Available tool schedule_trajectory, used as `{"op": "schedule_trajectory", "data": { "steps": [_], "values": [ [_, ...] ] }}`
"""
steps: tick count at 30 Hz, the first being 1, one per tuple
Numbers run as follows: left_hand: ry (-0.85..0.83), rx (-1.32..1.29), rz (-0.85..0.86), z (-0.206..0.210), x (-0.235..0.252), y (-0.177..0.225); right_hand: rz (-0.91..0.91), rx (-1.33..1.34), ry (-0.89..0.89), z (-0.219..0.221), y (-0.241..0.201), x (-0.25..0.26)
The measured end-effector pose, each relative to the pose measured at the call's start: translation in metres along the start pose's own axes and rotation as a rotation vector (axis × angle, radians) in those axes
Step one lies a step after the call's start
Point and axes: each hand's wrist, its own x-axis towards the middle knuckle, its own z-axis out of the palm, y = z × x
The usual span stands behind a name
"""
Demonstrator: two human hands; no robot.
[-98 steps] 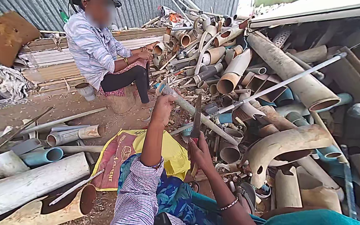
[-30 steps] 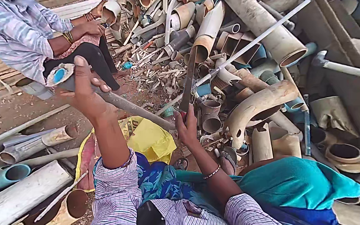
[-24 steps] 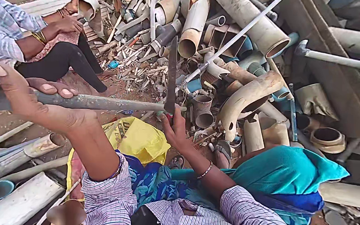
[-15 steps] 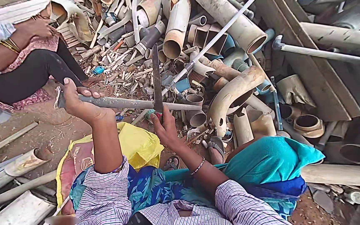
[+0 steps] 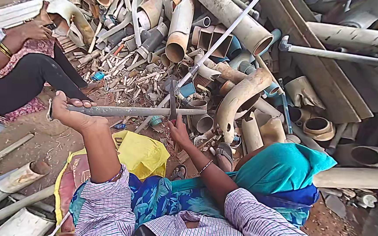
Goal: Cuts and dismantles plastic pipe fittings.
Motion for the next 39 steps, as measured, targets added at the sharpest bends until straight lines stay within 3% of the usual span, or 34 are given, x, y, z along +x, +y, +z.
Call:
{"op": "schedule_trajectory", "data": {
  "steps": [3,5,9,11,17,19,23,25,27,31,36,39],
  "values": [
    [-0.01,-0.006,0.011,-0.005,0.007,0.005,-0.125,0.003,0.147,-0.006,-0.004,-0.001],
    [0.006,-0.004,0.012,-0.006,0.007,0.009,-0.112,-0.086,0.211,-0.011,0.009,0.006],
    [0.053,-0.003,-0.009,-0.006,0.005,0.011,0.204,-0.27,0.179,-0.024,0.075,0.036],
    [0.063,0.001,-0.001,-0.004,0.008,0.011,0.278,-0.268,0.17,-0.027,0.079,0.043],
    [0.033,-0.005,-0.009,0.001,0.003,0.011,-0.156,-0.398,-0.04,0.014,0.003,0.006],
    [0.038,-0.009,-0.038,0.003,-0.001,0.011,-0.192,-0.468,-0.077,0.023,-0.007,-0.002],
    [0.041,0.003,-0.048,-0.001,-0.002,0.014,0.084,-0.501,0.067,-0.004,0.04,0.029],
    [0.064,0.008,-0.032,-0.002,-0.003,0.016,0.311,-0.439,0.125,-0.026,0.072,0.043],
    [0.099,0.007,-0.024,0.001,-0.004,0.021,0.381,-0.312,0.162,-0.029,0.088,0.045],
    [0.168,0.005,-0.026,0.008,-0.005,0.022,-0.026,-0.124,0.215,-0.005,0.039,0.025],
    [0.203,-0.043,-0.082,0.011,-0.005,0.015,-0.641,0.386,0.351,-0.01,-0.053,-0.02],
    [0.233,-0.076,-0.114,0.015,-0.007,0.021,-0.86,0.388,0.473,0.01,-0.041,-0.021]
  ]
}}
